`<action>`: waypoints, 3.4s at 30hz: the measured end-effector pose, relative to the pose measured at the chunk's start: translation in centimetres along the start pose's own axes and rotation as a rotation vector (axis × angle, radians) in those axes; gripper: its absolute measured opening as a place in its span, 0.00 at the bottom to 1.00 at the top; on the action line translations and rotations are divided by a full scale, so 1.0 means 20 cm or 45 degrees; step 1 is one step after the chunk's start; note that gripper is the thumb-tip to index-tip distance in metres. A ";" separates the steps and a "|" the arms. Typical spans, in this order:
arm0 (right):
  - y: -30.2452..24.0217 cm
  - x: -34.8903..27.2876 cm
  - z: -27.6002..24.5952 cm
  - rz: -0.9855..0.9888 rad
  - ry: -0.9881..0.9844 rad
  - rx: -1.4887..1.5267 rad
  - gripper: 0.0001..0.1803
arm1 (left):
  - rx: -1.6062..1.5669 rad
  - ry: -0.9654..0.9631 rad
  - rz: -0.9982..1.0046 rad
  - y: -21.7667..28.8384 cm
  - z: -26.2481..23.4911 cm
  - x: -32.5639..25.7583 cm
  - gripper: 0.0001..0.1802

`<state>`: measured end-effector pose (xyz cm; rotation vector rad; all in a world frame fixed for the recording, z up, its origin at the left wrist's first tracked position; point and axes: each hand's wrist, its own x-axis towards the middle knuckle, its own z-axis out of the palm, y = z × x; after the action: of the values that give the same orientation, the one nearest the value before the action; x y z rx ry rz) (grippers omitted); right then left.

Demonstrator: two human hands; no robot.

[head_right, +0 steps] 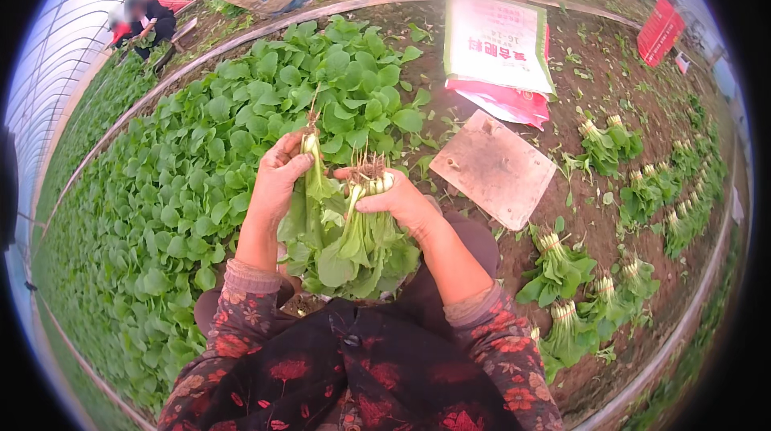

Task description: The person sits in a greenhouse and repeatedly pulls leafy green vegetables from the soil, trims the roots and lower leaves by hand, and places the cleaned bunches into a metal bowl. The person continues this process throughout the clip.

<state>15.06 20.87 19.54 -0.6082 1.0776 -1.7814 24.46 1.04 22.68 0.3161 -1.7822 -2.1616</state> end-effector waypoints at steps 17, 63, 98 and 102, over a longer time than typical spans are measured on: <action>0.02 0.02 -0.03 -0.090 0.520 0.259 0.24 | 1.211 0.161 0.337 -0.12 0.35 -0.10 0.28; 0.08 0.06 -0.07 -0.165 0.427 0.228 0.21 | 0.203 -0.006 0.020 -0.24 0.34 -0.06 0.25; -0.32 -0.18 -0.27 -0.610 1.011 -0.767 0.60 | 0.907 -0.481 0.260 0.14 0.95 0.44 0.10; -0.33 -0.37 -0.45 -0.393 1.355 -1.310 0.66 | 1.256 -0.432 0.869 -0.10 1.27 0.59 0.12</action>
<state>8.35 32.24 21.31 -0.3648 2.8325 -1.6948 4.07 20.06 26.13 -0.4306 -2.5334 -0.8085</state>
